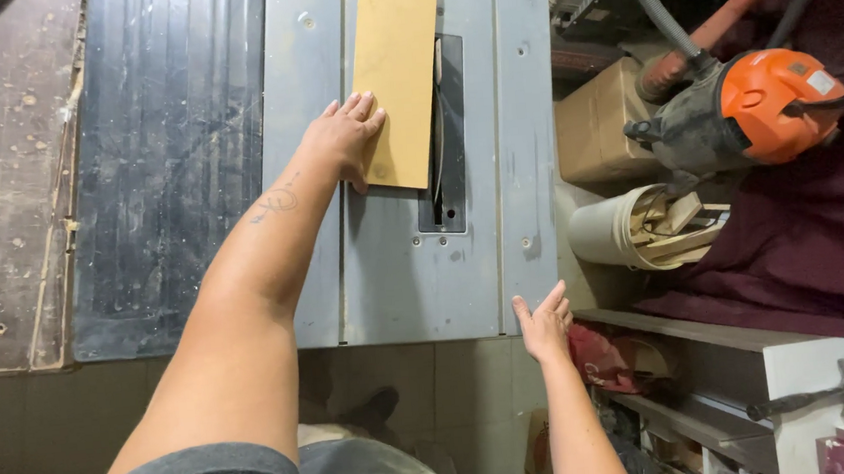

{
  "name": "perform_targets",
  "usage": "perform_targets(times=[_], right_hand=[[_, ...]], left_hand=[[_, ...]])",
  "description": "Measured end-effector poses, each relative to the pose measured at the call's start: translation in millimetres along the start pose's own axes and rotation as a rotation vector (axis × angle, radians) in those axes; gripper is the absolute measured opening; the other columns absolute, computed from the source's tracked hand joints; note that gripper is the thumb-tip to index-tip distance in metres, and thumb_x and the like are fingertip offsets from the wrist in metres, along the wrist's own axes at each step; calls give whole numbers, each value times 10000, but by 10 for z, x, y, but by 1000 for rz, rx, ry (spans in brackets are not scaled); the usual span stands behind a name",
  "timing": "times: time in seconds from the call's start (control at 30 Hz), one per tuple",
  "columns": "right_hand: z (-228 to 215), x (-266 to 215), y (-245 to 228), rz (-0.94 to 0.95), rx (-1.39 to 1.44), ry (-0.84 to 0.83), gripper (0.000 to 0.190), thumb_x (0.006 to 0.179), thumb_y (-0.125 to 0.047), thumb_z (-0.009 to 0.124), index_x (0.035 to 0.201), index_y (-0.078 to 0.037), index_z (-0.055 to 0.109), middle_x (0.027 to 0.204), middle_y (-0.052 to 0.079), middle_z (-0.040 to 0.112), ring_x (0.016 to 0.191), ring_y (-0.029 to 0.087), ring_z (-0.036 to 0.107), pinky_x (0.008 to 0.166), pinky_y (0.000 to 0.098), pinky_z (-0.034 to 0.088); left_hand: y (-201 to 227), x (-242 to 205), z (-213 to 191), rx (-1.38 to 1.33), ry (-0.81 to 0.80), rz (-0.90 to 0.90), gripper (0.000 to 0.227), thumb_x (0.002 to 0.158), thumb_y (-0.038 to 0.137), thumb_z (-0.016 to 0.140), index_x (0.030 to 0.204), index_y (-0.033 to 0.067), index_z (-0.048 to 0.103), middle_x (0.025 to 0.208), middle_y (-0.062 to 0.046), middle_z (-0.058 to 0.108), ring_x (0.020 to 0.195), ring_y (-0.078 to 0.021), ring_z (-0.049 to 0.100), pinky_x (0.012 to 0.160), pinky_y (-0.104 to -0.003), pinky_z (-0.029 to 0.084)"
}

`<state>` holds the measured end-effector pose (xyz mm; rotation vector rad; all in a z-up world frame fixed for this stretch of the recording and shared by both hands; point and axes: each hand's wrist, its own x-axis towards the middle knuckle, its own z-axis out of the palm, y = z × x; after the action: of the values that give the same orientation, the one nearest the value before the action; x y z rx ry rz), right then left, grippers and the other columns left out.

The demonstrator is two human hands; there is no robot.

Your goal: Measuring, moving, and aligning wooden boards in a workshop

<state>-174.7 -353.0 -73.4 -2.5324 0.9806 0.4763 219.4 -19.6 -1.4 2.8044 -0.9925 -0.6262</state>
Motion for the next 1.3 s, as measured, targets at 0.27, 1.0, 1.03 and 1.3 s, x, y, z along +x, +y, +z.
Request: perform_targets(times=[0.27,1.0,1.03,1.3], right_hand=[[-28,-46,-28,18,10,-3,1130,1006,-713,473,1683,32,-42,1549,440,312,1456,632,324,1212,679,279],[404,-802,98,122,208,55,1114,970,-477,564,1656,-83,-220,1738,310,39,1576,484,174,1283,497,171],[718,-918,324,112,209,50,1114,970,-477,564,1656,-83,-220,1738,310,39,1576,484,174,1283,497,171],[2044,-1931,545,-105,410,-576,604,901,-434,769,1431,-155,692,1466,17,727,1355,133,681,1166,295,499]], left_hand=[[-1029,154,362,121,35,-18,1258,529,364,896,1668,211,384,1748,-27,347,1579,-312,363,1287,-599,266],[-530,-2081,596,16,-16,-623,1705,405,812,991,1609,-85,184,1574,-314,353,1372,-476,476,1078,-562,421],[-492,-2230,715,17,-14,-634,1705,405,812,991,1609,-85,184,1574,-314,353,1372,-476,476,1078,-562,421],[-165,-2911,918,68,208,-821,1687,356,951,920,1587,-15,290,1349,-186,541,1138,-300,578,869,-535,564]])
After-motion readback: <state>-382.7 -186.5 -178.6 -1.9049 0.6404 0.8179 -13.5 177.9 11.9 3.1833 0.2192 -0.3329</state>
